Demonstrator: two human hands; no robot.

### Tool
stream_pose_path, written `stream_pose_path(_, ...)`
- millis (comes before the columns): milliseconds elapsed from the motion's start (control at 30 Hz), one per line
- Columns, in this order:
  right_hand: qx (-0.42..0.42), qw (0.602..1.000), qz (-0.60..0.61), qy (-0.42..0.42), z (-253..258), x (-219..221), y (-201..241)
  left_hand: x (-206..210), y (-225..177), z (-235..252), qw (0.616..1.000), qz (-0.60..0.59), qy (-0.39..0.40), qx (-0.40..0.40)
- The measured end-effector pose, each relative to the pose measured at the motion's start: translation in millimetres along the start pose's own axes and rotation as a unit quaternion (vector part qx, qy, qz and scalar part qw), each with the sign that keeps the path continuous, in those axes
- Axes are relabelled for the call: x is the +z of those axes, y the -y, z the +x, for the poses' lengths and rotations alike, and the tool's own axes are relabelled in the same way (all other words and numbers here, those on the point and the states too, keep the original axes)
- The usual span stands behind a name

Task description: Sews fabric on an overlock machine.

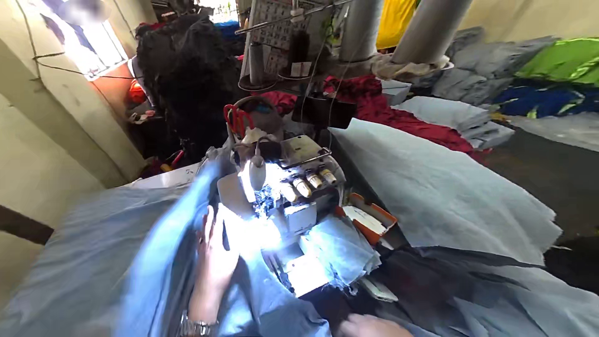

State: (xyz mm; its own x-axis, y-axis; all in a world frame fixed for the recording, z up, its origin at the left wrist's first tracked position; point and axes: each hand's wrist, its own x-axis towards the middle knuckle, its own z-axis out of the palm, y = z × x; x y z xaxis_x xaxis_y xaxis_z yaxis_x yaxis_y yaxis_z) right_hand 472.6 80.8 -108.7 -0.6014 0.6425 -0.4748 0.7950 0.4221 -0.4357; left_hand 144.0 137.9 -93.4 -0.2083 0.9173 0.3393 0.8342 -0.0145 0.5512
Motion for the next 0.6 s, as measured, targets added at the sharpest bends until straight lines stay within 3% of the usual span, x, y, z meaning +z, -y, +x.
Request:
stream_pose_path(100,-0.063,0.983,0.095,-0.147,36,-6,26,-1,-13,-9,0.998,0.051,0.008,0.038)
stream_pose_path(200,-0.081,0.956,0.127,-0.252,79,-2,45,-3,-23,-4,0.99,0.111,0.086,0.035)
stream_pose_path(267,-0.109,0.948,0.181,-0.239,92,-3,50,1,-29,6,0.982,0.143,0.118,0.02)
stream_pose_path(400,-0.135,0.913,0.351,-0.158,70,-22,46,17,-25,17,0.988,0.131,0.039,0.069)
stream_pose_path(500,-0.153,0.93,0.285,-0.176,32,-37,32,16,-33,10,0.989,0.123,0.021,0.075)
stream_pose_path(600,-0.105,0.919,0.156,-0.346,4,-56,-8,23,-29,0,0.978,0.161,0.003,0.13)
